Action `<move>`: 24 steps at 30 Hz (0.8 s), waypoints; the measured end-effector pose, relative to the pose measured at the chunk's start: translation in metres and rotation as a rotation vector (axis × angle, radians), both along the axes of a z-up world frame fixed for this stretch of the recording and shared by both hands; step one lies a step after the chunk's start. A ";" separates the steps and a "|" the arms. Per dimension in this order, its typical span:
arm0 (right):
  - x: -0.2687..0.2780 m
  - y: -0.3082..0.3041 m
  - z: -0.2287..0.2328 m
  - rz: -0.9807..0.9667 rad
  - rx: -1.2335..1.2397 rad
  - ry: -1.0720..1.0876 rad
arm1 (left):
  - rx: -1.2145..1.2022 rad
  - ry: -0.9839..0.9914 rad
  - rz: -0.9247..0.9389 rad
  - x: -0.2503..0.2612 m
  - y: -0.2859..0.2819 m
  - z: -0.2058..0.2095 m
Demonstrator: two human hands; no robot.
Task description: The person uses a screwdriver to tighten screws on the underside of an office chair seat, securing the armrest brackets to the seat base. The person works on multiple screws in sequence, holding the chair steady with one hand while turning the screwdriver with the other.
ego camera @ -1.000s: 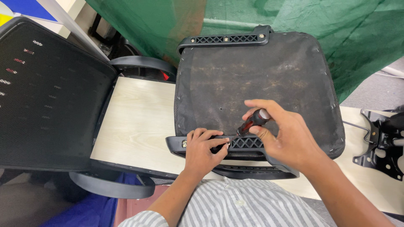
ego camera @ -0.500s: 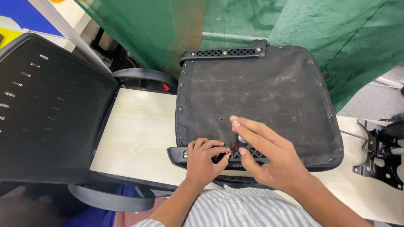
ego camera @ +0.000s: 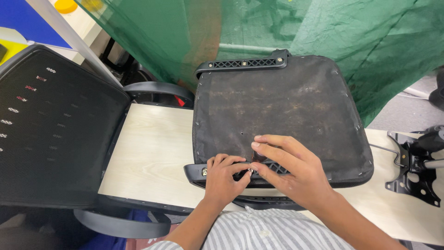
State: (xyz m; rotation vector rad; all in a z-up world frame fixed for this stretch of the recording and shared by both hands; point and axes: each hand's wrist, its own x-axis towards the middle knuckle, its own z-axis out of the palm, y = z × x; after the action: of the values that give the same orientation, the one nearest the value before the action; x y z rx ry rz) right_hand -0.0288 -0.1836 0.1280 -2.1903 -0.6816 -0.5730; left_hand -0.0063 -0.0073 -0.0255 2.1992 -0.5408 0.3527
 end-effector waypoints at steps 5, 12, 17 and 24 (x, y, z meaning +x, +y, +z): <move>-0.011 0.000 0.000 -0.072 0.032 0.013 | -0.031 -0.011 0.013 0.000 -0.001 -0.003; -0.013 -0.012 0.002 -0.186 0.031 -0.023 | -0.021 -0.039 0.032 -0.004 -0.003 -0.007; -0.010 -0.016 0.000 -0.165 0.057 0.019 | -0.011 -0.037 0.029 -0.005 -0.005 -0.006; -0.015 -0.017 0.001 -0.130 0.019 -0.022 | -0.032 -0.001 0.016 -0.006 -0.002 -0.005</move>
State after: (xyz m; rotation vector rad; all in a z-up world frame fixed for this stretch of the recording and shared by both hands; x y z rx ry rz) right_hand -0.0437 -0.2004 0.1295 -2.2244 -0.5458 -0.6685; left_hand -0.0127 -0.0097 -0.0305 2.1734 -0.5149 0.3693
